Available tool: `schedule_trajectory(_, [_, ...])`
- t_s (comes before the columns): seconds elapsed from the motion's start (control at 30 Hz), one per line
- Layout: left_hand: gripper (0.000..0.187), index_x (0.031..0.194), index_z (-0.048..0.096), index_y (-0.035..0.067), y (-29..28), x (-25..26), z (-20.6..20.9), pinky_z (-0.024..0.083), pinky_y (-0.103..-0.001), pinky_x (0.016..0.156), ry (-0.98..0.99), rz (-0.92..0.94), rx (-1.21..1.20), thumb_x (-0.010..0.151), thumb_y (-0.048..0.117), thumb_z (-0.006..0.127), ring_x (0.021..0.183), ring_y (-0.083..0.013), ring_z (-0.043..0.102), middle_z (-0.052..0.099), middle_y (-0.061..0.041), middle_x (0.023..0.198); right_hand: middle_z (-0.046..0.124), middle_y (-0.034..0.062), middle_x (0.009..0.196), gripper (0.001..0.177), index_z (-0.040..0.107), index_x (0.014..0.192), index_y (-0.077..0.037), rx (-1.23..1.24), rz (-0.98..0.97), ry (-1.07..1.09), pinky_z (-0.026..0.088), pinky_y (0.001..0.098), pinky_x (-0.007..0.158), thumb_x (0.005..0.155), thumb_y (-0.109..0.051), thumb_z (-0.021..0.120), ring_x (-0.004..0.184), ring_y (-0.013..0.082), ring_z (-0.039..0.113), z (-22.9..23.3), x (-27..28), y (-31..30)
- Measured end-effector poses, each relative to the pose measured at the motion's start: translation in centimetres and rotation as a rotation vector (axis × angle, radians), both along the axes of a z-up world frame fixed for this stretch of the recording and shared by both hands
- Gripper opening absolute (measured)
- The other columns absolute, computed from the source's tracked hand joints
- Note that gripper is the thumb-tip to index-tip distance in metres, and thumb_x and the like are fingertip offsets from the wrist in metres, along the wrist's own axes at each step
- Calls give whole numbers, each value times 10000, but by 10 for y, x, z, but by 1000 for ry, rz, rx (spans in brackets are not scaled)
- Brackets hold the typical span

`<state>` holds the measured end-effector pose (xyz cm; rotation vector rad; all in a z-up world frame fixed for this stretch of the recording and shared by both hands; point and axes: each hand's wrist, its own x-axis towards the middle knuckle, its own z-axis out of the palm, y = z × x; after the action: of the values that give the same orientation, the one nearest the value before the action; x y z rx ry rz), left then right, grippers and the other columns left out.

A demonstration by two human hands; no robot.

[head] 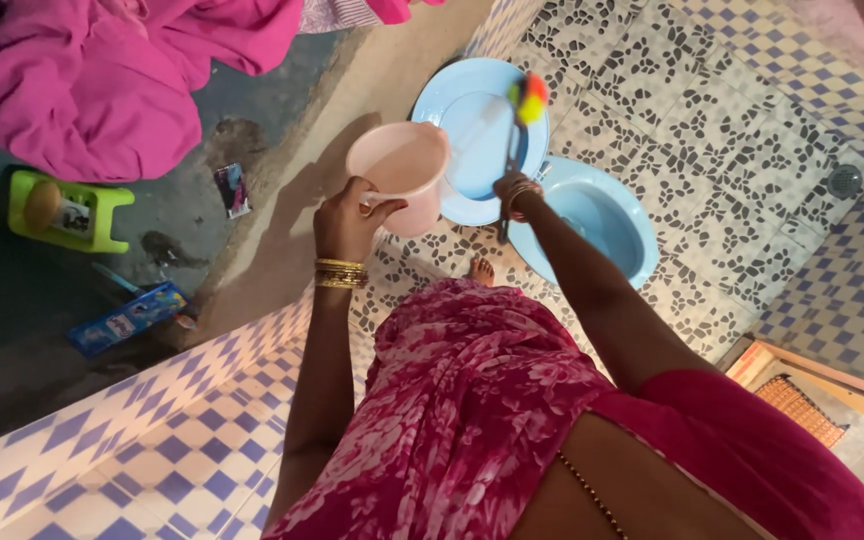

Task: The person scrubs the toilet bowl and lid using a toilet brush while holding a plastic mug.

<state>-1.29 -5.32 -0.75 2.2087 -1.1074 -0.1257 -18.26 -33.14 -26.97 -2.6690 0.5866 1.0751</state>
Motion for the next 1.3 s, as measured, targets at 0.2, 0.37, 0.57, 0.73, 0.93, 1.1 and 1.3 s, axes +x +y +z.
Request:
schedule_trajectory(0.2, [508,952,685,86,8,3,-1,565,-390,591,-76,7,14,756,504,897,686,-277,741,738,-116,757,712,184,945,449,542,1175,75,69,-88,-73,610,373,740,943,-263,726,901,283,751,3,-11,87])
schedule_trajectory(0.37, [504,958,697,93,13,1,2,559,-398,587,-60,28,59,756,511,896,666,-284,735,731,-110,713,768,225,966,426,411,1374,51,-100,-546,-206,639,419,672,1076,-208,573,846,326,785,-2,-47,35])
schedule_trajectory(0.57, [502,964,689,92,20,-5,3,564,-381,578,-55,11,18,765,509,885,673,-271,742,732,-110,731,757,248,1002,437,419,1362,50,-74,-2,3,626,439,730,1049,-208,581,895,351,770,0,-26,-14])
schedule_trajectory(0.73, [498,953,693,87,18,-10,2,560,-387,566,-30,-5,46,762,501,893,652,-274,735,730,-112,719,747,268,1033,446,426,1352,50,25,-178,-45,615,455,778,1027,-208,589,936,371,758,-14,-11,54])
schedule_trajectory(0.93, [518,957,691,80,4,-13,2,559,-385,558,-37,-54,41,756,511,895,666,-273,743,739,-124,736,736,291,1069,457,435,1341,49,61,-634,-164,602,475,836,999,-208,597,985,396,744,-20,-27,71])
schedule_trajectory(1.1, [507,976,688,85,6,-16,3,576,-362,586,-43,-107,32,785,510,889,698,-256,759,744,-124,763,695,295,1031,528,521,1244,89,1,-502,-131,613,429,774,894,-256,716,941,385,724,-24,-40,26])
schedule_trajectory(1.3, [519,960,690,75,11,-16,11,565,-371,555,-62,-77,73,754,499,906,651,-253,745,731,-118,709,683,152,995,376,720,1060,-22,273,-410,98,565,372,740,821,-309,766,855,252,657,-23,-88,34])
